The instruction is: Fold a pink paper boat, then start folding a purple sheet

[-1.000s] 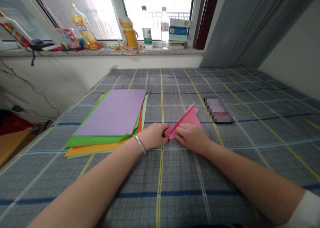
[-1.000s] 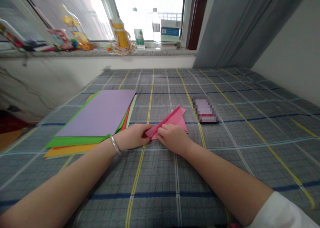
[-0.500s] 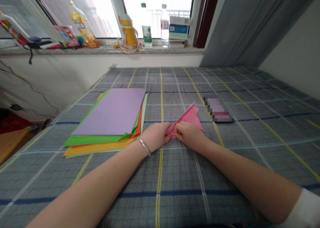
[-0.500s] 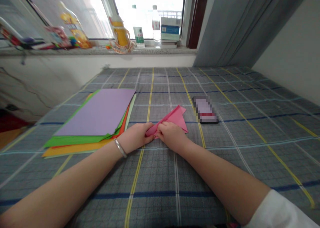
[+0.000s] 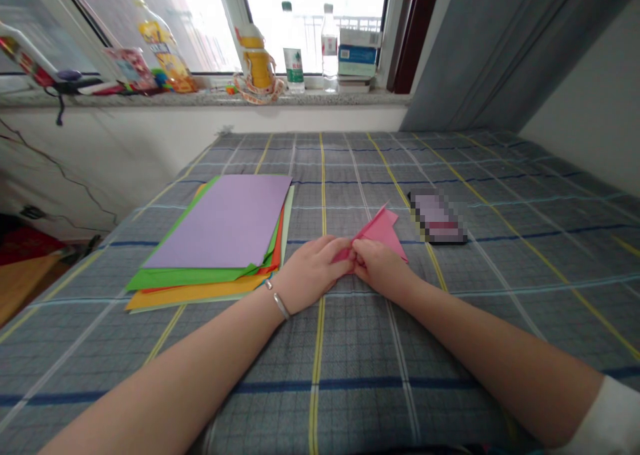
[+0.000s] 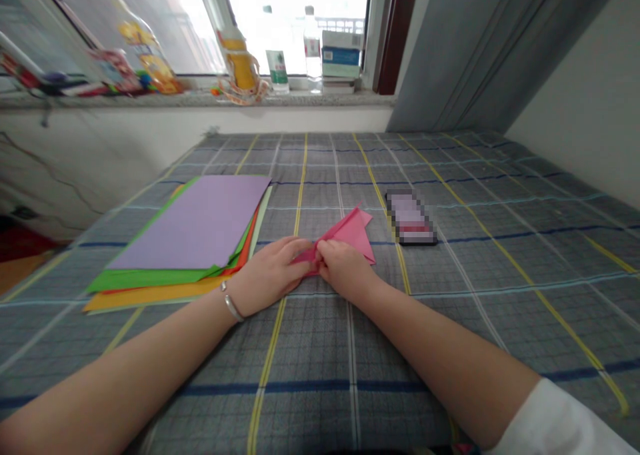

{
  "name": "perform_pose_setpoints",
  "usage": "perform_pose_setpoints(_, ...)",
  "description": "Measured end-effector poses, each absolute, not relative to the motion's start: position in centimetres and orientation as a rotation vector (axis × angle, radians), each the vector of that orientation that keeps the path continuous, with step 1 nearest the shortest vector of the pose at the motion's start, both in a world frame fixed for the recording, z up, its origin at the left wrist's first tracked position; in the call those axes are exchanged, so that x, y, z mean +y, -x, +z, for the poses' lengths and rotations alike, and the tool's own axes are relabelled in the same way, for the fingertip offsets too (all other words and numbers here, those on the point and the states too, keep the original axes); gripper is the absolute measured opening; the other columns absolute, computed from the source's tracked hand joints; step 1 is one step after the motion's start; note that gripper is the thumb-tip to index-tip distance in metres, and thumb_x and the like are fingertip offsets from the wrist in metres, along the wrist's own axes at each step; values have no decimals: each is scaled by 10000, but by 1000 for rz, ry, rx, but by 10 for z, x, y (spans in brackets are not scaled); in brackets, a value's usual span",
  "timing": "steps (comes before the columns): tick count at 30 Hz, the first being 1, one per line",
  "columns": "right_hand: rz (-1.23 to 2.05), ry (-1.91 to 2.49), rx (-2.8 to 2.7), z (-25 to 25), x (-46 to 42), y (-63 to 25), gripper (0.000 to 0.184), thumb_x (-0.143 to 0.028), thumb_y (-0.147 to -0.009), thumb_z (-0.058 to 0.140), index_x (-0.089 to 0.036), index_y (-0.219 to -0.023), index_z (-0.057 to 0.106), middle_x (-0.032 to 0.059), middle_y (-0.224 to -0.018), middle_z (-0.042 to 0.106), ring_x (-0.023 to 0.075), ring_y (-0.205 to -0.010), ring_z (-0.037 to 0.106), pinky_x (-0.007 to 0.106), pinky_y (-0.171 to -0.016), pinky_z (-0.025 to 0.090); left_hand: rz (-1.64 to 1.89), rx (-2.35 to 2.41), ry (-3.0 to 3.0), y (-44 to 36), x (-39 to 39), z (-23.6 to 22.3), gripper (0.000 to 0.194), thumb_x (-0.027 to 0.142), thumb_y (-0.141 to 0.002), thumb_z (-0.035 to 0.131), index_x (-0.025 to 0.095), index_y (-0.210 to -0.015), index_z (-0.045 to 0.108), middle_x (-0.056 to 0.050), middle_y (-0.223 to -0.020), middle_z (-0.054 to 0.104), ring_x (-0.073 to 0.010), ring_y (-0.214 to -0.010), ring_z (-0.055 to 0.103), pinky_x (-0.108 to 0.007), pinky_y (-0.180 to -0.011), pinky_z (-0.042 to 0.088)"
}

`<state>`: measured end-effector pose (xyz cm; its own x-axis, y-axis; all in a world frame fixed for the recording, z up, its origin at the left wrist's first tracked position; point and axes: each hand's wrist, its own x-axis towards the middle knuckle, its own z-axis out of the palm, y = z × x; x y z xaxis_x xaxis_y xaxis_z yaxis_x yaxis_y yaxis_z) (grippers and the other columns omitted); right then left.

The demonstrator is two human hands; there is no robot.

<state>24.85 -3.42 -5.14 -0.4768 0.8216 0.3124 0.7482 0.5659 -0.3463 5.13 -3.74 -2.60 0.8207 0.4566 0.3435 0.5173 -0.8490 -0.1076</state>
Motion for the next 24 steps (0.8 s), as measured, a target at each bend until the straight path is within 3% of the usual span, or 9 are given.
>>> perform_pose_setpoints(4, 216, 1259, -2374, -51, -34, -249, 99, -115, -821, 523, -191, -771, 482, 22, -755, 565, 165, -732, 515, 284, -679, 392, -361, -536, 2765, -47, -37, -27, 211, 217, -942, 485, 219, -1107, 616, -46, -1250, 563, -238, -1192, 457, -394, -979, 436)
perform_pose_setpoints(18, 292, 1133, -2329, -53, -30, -257, 108, -97, -800, 585, -174, -741, 536, 6, -717, 565, 143, -690, 510, 270, -643, 398, -124, -548, 2872, -45, -34, -14, 237, 256, -952, 480, 219, -1146, 609, -15, -1097, 657, -208, -1130, 504, -363, -963, 420)
perform_pose_setpoints(24, 287, 817, -2533, -43, -33, -274, 106, -192, -884, 556, -200, -855, 658, 34, -904, 667, 164, -871, 580, 296, -798, 448, -109, -535, 2917, -44, -32, -8, 184, 268, -937, 500, 209, -1032, 647, -26, -1052, 676, -197, -1082, 532, -355, -945, 422)
